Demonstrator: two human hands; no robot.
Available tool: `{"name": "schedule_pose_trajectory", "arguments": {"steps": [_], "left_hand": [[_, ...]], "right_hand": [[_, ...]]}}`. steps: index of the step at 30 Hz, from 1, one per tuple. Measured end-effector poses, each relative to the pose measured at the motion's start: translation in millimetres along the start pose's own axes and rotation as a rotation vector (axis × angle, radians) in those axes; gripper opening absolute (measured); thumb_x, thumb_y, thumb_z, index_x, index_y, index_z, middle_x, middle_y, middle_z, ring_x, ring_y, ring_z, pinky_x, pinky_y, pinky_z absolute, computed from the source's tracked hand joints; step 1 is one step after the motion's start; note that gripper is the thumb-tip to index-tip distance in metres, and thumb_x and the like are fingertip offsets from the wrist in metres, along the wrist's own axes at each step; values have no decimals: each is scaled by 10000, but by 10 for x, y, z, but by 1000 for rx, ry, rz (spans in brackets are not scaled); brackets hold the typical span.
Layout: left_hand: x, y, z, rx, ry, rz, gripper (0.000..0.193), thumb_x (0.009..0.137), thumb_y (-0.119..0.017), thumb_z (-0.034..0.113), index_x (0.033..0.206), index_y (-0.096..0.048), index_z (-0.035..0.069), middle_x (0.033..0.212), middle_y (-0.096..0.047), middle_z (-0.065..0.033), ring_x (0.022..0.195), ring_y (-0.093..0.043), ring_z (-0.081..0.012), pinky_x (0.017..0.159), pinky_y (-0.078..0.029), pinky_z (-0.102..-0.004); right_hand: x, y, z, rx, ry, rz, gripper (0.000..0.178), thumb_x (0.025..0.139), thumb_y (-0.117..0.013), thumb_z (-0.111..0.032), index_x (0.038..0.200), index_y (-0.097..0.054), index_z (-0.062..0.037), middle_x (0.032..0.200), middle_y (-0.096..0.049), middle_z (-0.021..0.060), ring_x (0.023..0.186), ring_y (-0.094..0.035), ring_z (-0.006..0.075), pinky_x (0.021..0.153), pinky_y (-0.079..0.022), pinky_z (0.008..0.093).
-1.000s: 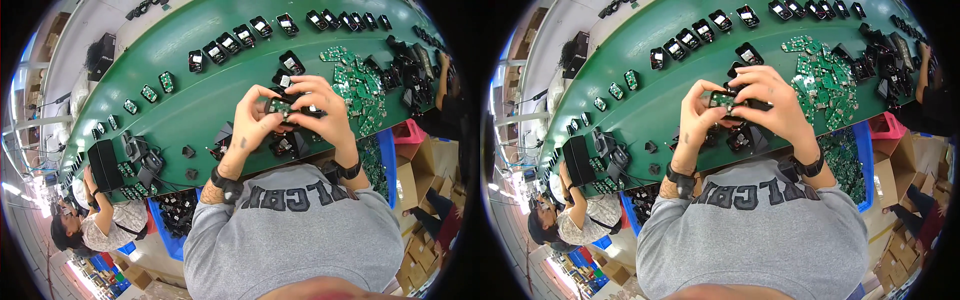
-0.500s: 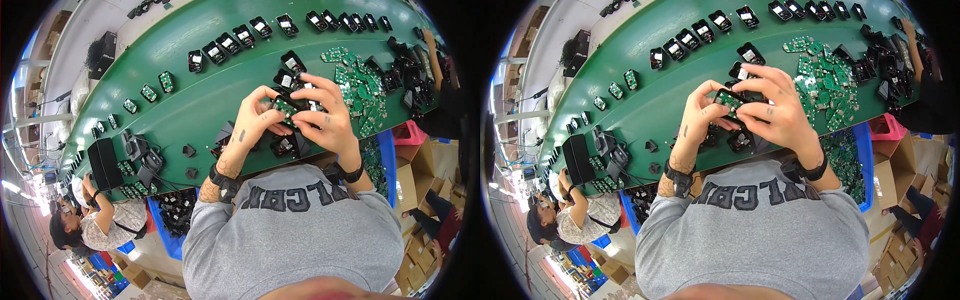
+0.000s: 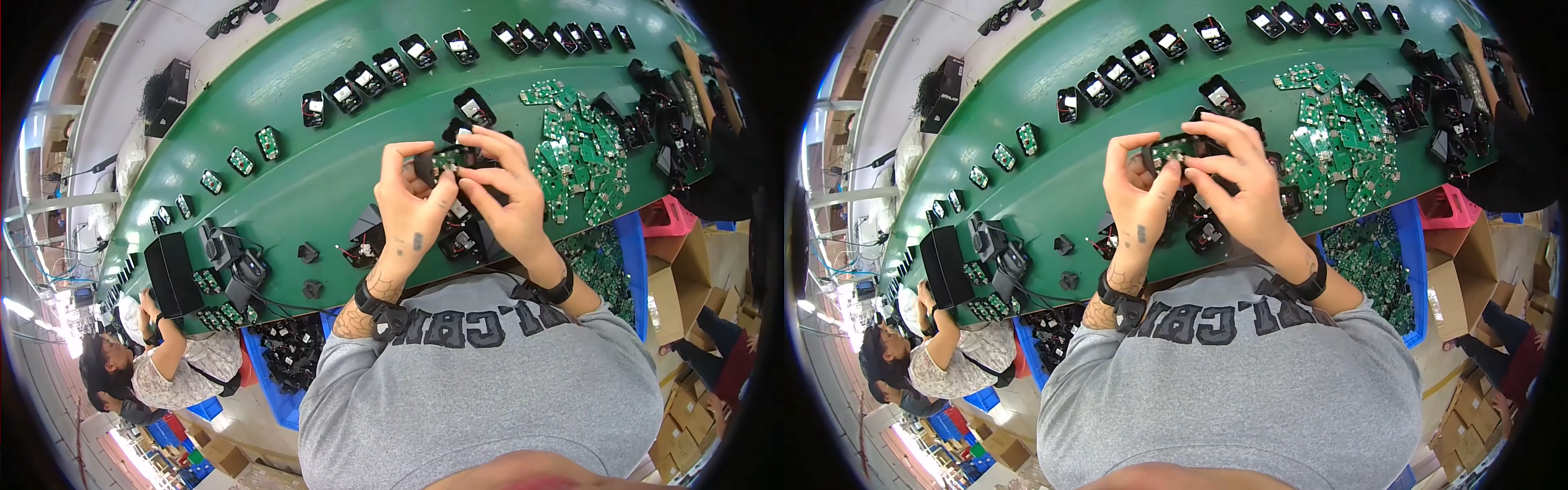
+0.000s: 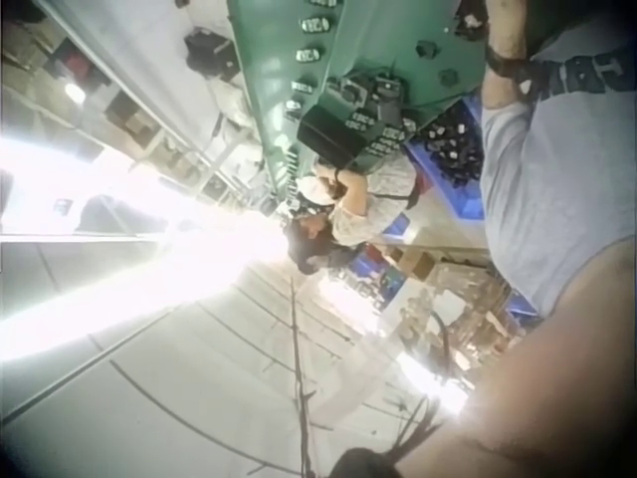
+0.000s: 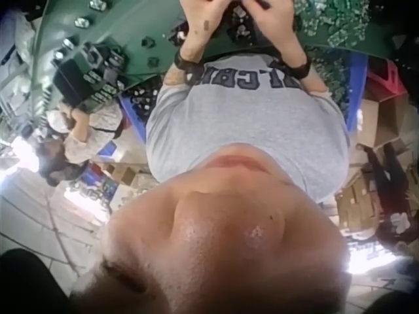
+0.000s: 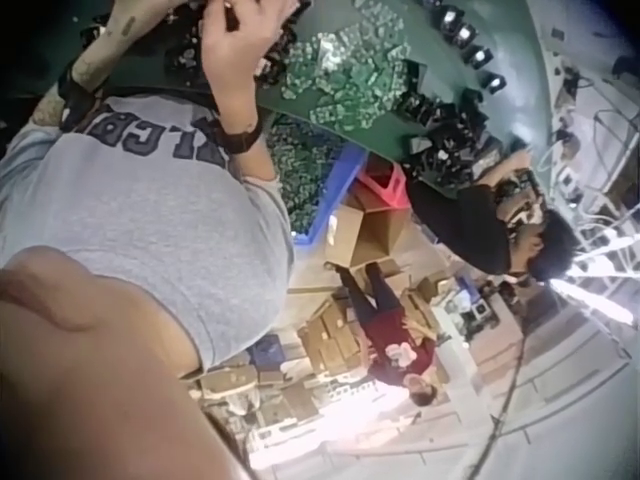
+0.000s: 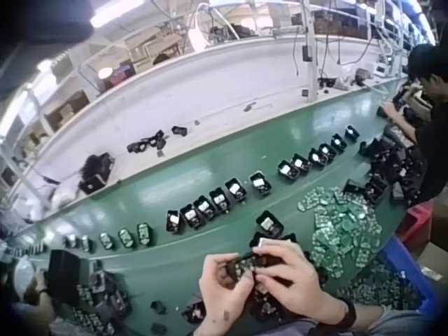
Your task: The person assembles electronic devices by fitting green circuit boards into black plastic housings and plugging a small white connector into each board. They repeat this process for several units, pressing the components together before placing them on the table.
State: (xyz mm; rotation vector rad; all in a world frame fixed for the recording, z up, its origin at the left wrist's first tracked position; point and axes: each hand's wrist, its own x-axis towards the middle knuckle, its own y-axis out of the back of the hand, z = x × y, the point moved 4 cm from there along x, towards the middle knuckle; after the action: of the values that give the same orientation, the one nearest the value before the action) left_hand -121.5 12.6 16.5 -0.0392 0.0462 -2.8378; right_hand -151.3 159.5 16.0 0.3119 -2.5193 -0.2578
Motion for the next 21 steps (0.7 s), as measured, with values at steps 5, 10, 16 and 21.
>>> {"name": "schedule_pose_trajectory", "arguments": {"steps": [5, 10, 16, 21], "left_hand": [[119, 165, -39, -72, 34, -2, 368, 865, -635, -28, 1176, -442, -6, 953, -657, -124, 815, -657, -131, 712, -554, -250], [390, 660, 125, 188, -78, 9, 371, 867, -641, -19, 1206, -492, 10, 1003, -616, -76, 819, -629, -121, 685, -515, -224], [1102, 2329, -46, 1057, -113, 341, 534, 867, -662, 85, 1358, -481, -17, 1103, -577, -139, 797, -660, -167, 632, -557, -275], [1369, 2569, -173, 990, 155, 75, 480, 860, -631, 73, 1322, -537, -17, 1109, -647, -137, 782, -679, -163, 668, -540, -260]], "right_hand": [[11, -119, -224, -349, 62, -169, 408, 792, -679, -42, 1197, -636, -49, 1355, -539, 148, 1324, -410, 369, 1099, -308, 450], [167, 300, 318, -82, -57, -276, 406, 808, -670, -57, 1212, -631, -74, 1313, -577, 125, 1236, -522, 290, 1046, -399, 386], [159, 1158, 1340, -660, -229, -169, 427, 829, -689, -170, 1237, -609, -73, 1268, -597, 111, 1252, -475, 284, 1053, -376, 390], [64, 1140, 1624, -781, -186, -221, 456, 825, -690, -168, 1262, -591, -86, 1247, -590, 105, 1264, -446, 320, 1067, -357, 414]]}}
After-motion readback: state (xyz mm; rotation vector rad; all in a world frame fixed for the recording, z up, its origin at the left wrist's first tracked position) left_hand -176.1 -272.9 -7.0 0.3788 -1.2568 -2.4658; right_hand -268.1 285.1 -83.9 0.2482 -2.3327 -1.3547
